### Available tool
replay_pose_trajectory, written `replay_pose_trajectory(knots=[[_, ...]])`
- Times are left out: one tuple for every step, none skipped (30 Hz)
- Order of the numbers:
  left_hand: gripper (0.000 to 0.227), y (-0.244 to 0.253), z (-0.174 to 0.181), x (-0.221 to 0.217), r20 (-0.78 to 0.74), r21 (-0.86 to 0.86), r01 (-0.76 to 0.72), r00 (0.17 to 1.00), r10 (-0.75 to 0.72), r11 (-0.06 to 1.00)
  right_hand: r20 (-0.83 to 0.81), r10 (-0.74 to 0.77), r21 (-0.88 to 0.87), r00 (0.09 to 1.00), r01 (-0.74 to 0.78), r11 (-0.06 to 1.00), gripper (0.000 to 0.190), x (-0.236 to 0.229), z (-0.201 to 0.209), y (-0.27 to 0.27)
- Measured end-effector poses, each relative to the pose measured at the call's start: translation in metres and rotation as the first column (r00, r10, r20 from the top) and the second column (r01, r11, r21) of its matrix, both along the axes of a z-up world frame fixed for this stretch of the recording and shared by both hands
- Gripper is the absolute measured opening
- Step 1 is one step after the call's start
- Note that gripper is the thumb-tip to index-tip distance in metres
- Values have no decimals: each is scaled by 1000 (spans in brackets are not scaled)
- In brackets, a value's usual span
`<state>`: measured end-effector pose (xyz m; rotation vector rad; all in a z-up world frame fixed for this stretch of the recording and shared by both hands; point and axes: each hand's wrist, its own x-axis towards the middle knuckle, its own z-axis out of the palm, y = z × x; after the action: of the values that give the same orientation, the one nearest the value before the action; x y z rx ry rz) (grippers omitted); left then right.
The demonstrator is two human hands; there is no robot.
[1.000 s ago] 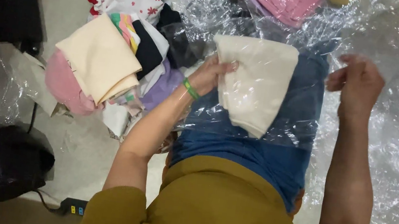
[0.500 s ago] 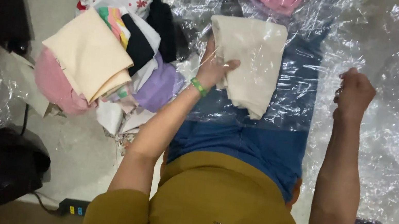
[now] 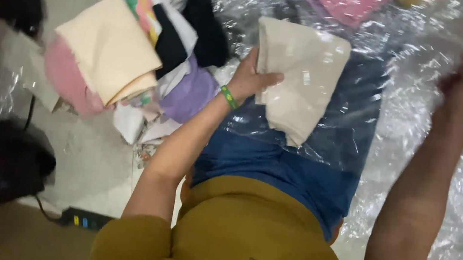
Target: Unpacking and organizing various clothing items from plastic packaging into sorted piles on the floor.
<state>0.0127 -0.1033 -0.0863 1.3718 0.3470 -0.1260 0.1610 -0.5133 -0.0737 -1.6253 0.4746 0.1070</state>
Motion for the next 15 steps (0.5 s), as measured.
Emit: replay_pose_trajectory(knots=[[78,0,0,-1,-69,-112,-18,998,10,994,10,-57,13,998,57,998,6,-12,-8,-17],[70,5,0,-5,-137,-216,-56,990,27,975,16,-102,33,995,101,994,18,-19,-17,-29],[70,3,-5,-8,-142,-204,-100,987,71,974,9,-59,44,998,58,997,18,-41,-3,-21],[77,-1,-10,-6,-117,-194,-98,990,76,976,-2,100,-67,995,-100,993,34,-63,13,-19],[84,-6,-14,-3,-92,-183,-96,993,80,978,-24,255,-176,967,-255,951,53,-84,30,-19],[84,-7,-10,-1,-88,-180,-118,991,104,976,-20,277,-175,961,-276,945,53,-98,36,-15],[81,-9,-6,2,-107,-100,-82,992,71,992,-53,298,-79,953,-302,950,45,-112,41,-11],[79,-11,-1,3,-128,-19,-40,991,37,999,-84,318,17,944,-318,948,38,-129,46,-10],[79,-11,-4,4,-123,-15,-58,991,56,998,-78,336,19,939,-336,942,38,-130,44,-10],[89,-12,-8,5,-153,11,-43,987,44,999,-101,291,27,951,-290,957,37,-133,41,-10],[99,-13,-11,6,-183,38,-27,982,33,999,-124,245,34,962,-242,970,37,-136,39,-10],[99,-12,-11,6,-178,41,-34,983,40,999,-117,252,37,961,-249,968,37,-132,31,-14],[93,-12,-12,6,-140,84,-27,989,39,996,-101,187,-12,977,-189,982,33,-127,23,-17],[86,-14,-13,7,-105,122,-18,994,31,992,-84,117,-63,990,-122,990,29,-123,16,-23],[86,-13,-15,6,-100,121,-21,994,33,992,-80,119,-64,990,-125,990,29,-120,13,-21]])
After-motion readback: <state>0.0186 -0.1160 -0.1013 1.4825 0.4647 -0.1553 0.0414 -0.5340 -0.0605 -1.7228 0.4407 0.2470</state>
